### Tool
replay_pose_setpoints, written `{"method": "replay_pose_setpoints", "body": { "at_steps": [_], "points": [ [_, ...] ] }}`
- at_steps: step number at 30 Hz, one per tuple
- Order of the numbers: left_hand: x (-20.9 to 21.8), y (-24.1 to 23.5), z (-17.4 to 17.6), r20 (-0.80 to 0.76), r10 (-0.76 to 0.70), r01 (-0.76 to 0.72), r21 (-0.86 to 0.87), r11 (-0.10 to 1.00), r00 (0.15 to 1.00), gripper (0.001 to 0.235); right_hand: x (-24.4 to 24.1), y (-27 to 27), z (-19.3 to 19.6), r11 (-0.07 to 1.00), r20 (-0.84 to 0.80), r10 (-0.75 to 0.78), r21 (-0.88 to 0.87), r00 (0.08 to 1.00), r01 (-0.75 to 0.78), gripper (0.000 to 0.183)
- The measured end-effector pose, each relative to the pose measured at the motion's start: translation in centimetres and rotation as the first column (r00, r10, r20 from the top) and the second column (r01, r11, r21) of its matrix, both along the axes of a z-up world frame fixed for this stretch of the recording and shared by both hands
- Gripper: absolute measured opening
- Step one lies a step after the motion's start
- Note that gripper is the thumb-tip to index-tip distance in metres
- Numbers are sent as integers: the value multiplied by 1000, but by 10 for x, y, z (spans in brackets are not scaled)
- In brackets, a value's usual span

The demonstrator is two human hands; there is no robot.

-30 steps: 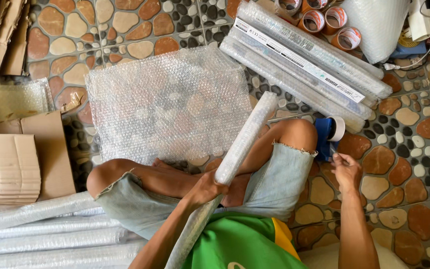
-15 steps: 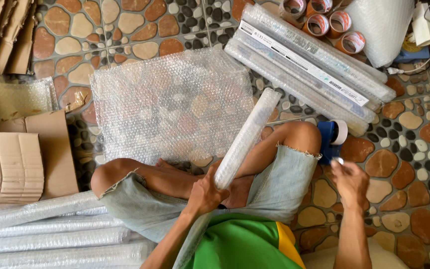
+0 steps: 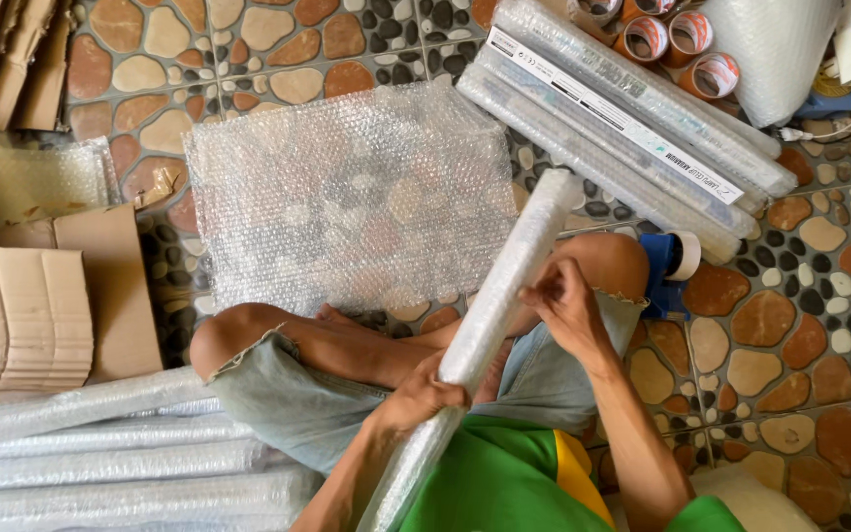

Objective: The person sits on the floor and repeatedly rolls sheets of bubble wrap into tight cylinders. They use a blue tape dispenser to secure the end of each roll and place the finished rolls on the floor beside them.

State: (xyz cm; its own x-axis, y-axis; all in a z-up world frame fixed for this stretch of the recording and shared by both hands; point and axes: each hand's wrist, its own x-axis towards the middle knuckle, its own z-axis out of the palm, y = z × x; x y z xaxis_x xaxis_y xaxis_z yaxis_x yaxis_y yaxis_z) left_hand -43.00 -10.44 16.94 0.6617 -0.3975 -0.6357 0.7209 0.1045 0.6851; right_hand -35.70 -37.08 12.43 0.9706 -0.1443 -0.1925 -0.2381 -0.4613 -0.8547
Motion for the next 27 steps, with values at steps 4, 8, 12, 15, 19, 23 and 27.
{"method": "replay_pose_setpoints", "body": {
  "at_steps": [4, 8, 12, 15, 19, 23, 27],
  "points": [
    [42, 12, 40, 30, 5, -4, -29, 1000, 1000, 51, -37, -101, -54, 893, 301, -218, -323, 928, 314, 19],
    [63, 12, 20, 200, -109, 74, 175, 982, 974, 34, -79, -210, -108, 665, 213, -490, -535, 845, 521, 29],
    [69, 8, -8, 159, -220, 158, 332, 930, 962, 46, -94, -246, -148, 739, 127, -393, -545, 911, 395, 31],
    [64, -4, -1, 149, -234, 170, 352, 921, 961, 47, -83, -264, -167, 790, -83, -605, -191, 792, 583, 20],
    [63, -8, 9, 149, -205, 144, 342, 928, 967, 48, -103, -236, -155, 664, -80, -711, 249, 698, 705, 36],
    [66, -12, 3, 145, -177, 123, 318, 940, 974, 53, -123, -236, -190, 628, -7, -769, 180, 639, 757, 25],
    [66, -11, -10, 135, -264, 196, 379, 904, 955, 62, -135, -302, -218, 531, -92, -621, -780, 778, 331, 31]
  ]
}}
